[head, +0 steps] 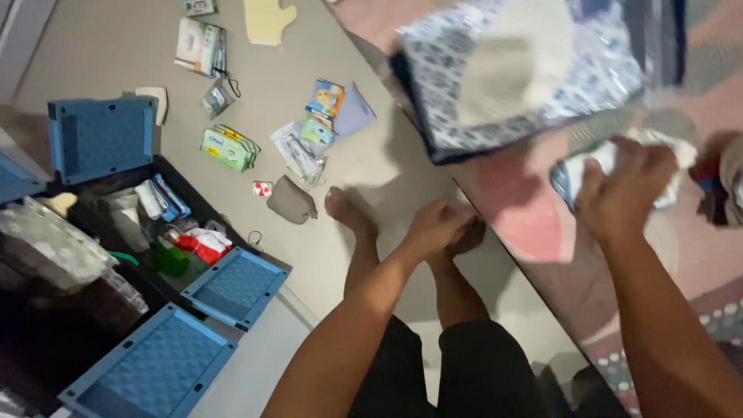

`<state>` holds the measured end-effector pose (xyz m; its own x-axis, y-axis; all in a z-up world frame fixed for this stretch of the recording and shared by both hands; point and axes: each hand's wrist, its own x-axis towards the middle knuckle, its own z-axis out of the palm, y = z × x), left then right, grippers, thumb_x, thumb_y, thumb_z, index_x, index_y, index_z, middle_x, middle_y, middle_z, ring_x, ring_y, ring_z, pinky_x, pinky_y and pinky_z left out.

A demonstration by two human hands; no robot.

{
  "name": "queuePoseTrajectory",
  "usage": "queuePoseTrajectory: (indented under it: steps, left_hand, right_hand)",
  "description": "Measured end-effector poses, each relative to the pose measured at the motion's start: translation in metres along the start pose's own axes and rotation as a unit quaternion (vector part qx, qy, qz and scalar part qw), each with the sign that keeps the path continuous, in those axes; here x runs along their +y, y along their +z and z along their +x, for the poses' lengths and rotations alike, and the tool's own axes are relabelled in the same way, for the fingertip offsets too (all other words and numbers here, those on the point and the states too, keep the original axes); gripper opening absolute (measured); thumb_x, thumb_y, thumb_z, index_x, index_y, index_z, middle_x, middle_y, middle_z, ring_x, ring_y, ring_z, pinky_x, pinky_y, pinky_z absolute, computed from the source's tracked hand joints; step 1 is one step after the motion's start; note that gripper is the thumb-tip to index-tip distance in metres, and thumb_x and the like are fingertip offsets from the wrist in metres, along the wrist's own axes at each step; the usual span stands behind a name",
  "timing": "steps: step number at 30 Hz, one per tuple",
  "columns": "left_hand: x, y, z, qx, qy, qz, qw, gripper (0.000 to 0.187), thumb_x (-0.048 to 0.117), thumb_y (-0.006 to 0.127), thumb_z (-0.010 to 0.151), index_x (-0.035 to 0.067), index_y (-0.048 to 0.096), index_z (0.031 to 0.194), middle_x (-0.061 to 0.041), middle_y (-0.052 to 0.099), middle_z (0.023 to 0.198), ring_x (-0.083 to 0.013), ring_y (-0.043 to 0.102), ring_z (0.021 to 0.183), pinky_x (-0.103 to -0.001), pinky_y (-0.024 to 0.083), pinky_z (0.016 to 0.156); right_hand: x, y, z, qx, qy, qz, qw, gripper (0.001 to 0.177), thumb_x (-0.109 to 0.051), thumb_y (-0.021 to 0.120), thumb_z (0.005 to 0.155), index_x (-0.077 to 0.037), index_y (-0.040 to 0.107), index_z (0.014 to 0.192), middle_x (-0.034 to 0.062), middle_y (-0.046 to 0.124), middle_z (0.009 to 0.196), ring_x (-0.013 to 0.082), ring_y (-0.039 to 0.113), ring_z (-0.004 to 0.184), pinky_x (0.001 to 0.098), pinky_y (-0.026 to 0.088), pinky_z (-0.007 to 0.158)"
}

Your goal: The recorder is sorting and organizing baby clothes, socks, and accessories from a cabinet onto a bed.

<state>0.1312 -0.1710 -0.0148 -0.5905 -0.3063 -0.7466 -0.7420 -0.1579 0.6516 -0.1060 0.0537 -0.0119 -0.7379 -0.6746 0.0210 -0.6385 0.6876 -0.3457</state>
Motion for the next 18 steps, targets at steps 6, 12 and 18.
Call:
queuePoseTrajectory:
  steps: [6, 12, 18]
  left_hand:
    - [-0.169, -0.119, -0.026, 0.080, -0.161, -0.030, 0.983, 0.034, 0.029, 0.061, 0.094, -0.001, 0.069, 0.109, -0.017, 0.071, 0.103, -0.0290, 0.067, 0.094, -0.042, 0.052, 0.085]
    - [-0.327, -0.222, -0.030, 0.112, -0.260, 0.025, 0.959, 0.047, 0.039, 0.056, 0.097, -0.004, 0.066, 0.113, -0.020, 0.068, 0.114, -0.0326, 0.064, 0.105, -0.046, 0.051, 0.093]
    - [-0.358, -0.332, -0.002, 0.149, -0.220, 0.071, 0.961, 0.044, 0.037, 0.052, 0.099, 0.000, 0.071, 0.109, -0.024, 0.072, 0.110, -0.0388, 0.069, 0.105, -0.047, 0.053, 0.093]
  right_hand:
    - [-0.053, 0.006, -0.061, 0.033, 0.015, -0.068, 0.997, 0.035, -0.023, 0.052, 0.113, 0.009, 0.053, 0.128, 0.0272, 0.043, 0.131, 0.0377, 0.042, 0.125, 0.0500, 0.036, 0.105]
    - [-0.278, 0.059, -0.025, -0.012, -0.054, -0.023, 0.998, 0.014, -0.012, 0.057, 0.103, 0.001, 0.059, 0.107, 0.0271, 0.056, 0.114, 0.0430, 0.054, 0.115, 0.0568, 0.045, 0.098]
    - [-0.348, 0.212, -0.019, -0.365, 0.039, 0.067, 0.928, 0.022, -0.016, 0.062, 0.094, 0.000, 0.069, 0.107, 0.0216, 0.068, 0.105, 0.0363, 0.066, 0.098, 0.0465, 0.053, 0.089]
